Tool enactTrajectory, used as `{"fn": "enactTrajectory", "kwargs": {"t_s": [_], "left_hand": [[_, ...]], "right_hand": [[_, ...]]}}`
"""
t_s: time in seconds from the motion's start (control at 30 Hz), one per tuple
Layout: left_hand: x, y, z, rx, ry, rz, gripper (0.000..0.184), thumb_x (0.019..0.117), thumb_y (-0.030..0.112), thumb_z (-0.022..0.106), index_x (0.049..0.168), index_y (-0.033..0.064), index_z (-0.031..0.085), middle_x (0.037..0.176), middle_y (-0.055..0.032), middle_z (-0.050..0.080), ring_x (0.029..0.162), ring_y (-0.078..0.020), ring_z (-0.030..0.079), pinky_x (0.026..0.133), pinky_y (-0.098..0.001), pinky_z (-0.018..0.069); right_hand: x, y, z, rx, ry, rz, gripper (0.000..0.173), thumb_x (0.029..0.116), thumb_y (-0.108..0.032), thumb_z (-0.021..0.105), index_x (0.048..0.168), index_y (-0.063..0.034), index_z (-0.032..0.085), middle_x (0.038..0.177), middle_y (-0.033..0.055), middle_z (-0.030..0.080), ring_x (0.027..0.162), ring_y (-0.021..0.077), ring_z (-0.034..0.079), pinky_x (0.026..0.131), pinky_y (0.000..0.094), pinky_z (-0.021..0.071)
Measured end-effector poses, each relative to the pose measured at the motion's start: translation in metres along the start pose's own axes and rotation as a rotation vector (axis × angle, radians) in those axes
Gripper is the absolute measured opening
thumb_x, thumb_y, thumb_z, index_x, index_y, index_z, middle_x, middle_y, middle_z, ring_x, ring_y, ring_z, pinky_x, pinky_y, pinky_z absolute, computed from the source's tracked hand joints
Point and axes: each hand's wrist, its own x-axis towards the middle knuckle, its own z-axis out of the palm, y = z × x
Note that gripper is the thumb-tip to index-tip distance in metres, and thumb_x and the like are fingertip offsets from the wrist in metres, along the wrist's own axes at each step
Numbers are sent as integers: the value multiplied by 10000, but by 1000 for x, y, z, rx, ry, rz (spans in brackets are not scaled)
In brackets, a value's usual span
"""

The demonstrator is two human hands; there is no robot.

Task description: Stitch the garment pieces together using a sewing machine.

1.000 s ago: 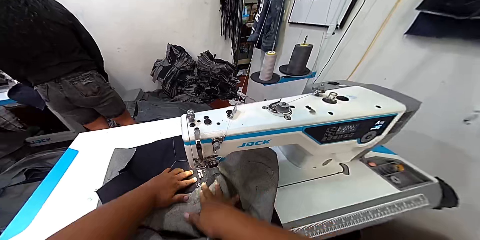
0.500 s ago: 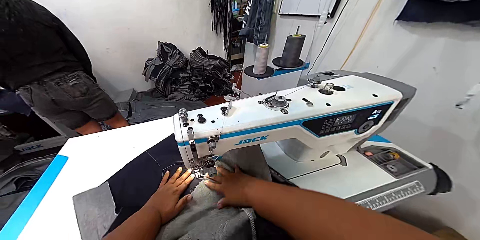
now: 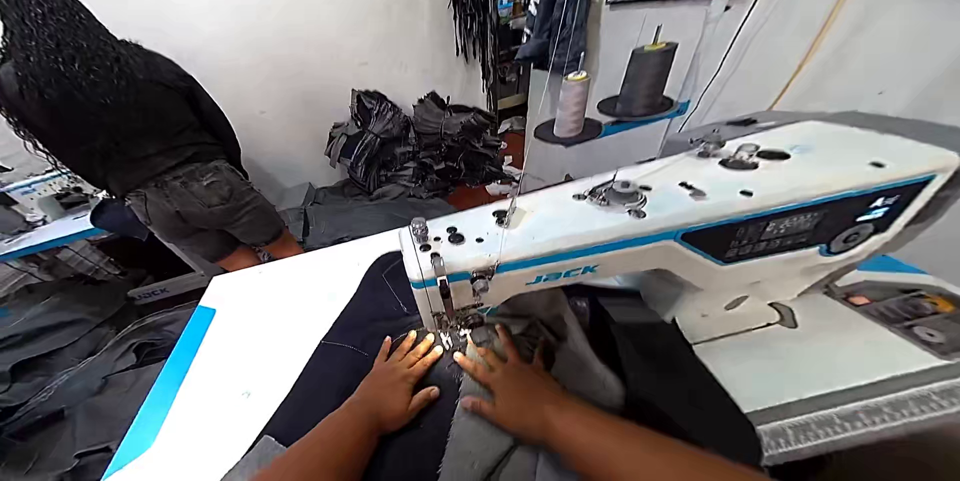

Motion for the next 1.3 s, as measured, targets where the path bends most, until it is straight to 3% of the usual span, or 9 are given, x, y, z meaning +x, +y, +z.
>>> {"fn": "enactTrajectory", "kwargs": {"t_s": [0.2, 0.3, 0.37, 0.5, 0.7, 0.83, 1.0, 1.2, 1.3], "left_hand": [[3, 41, 12, -2, -15, -304, 669, 1086, 548, 255, 1655, 206, 180, 1738, 0, 68, 1603, -260, -21, 1235, -639, -24], [9, 53, 9, -17, -17, -381, 682, 1088, 547, 256, 1657, 183, 162, 1740, -13, 51, 1602, -267, -32, 1230, -653, -20], [10, 58, 8, -25, -23, -421, 686, 1092, 536, 247, 1657, 158, 151, 1739, -22, 51, 1602, -280, -22, 1228, -659, -18], [15, 77, 4, -86, -17, -501, 750, 1087, 537, 279, 1650, 78, 92, 1734, -102, 33, 1595, -354, -27, 1217, -683, -12], [15, 99, 9, -91, -45, -537, 839, 1072, 568, 310, 1635, 14, 26, 1719, -188, -19, 1582, -413, -56, 1216, -677, -7], [10, 101, 23, -27, 48, -442, 826, 1067, 535, 357, 1621, -27, 115, 1706, -216, 98, 1581, -424, 32, 1229, -652, 37], [7, 93, 52, 30, 377, -177, 620, 1029, 318, 516, 1499, -78, 438, 1511, -276, 487, 1435, -489, 412, 1188, -650, 248], [17, 111, 25, -154, 172, -243, 595, 1001, 131, 545, 1535, -68, 371, 1567, -277, 398, 1518, -443, 273, 1249, -542, 196], [17, 103, 48, -11, 364, -143, 644, 881, 80, 673, 1486, -37, 484, 1558, -249, 447, 1471, -466, 374, 1171, -617, 311]], "right_hand": [[22, 31, -23, -157, -41, -148, 643, 1026, -646, 389, 1611, -390, 312, 1725, 13, 185, 1587, 415, -13, 1132, 810, -24], [9, 2, -23, -63, -36, -41, 693, 1053, -630, 307, 1605, -215, 369, 1709, 56, 238, 1592, 390, 9, 1155, 783, -77], [-5, -16, -4, 20, -35, -3, 701, 1084, -572, 248, 1644, -151, 241, 1729, 31, 164, 1590, 398, -28, 1127, 808, -90], [7, 24, 9, 17, 109, -179, 566, 1108, -460, 289, 1624, -229, 317, 1705, -30, 255, 1600, 344, 34, 1137, 791, -84], [39, 68, -28, -66, 30, -454, 507, 1107, -360, 378, 1578, -179, 423, 1652, 56, 373, 1574, 339, 197, 1193, 721, -4], [38, 59, -47, 29, -11, -401, 438, 1073, -231, 484, 1473, -59, 525, 1543, 163, 495, 1508, 398, 320, 1208, 665, 105], [37, 55, -53, 51, -9, -389, 401, 1055, -150, 452, 1419, -23, 561, 1444, 213, 565, 1439, 416, 404, 1175, 640, 203], [37, 57, -52, 38, 10, -409, 387, 1050, -144, 435, 1381, -10, 587, 1423, 206, 580, 1422, 413, 418, 1159, 639, 216], [34, 55, -51, 23, -18, -383, 420, 1073, -183, 420, 1458, -63, 541, 1531, 147, 511, 1504, 383, 326, 1196, 668, 121]]}}
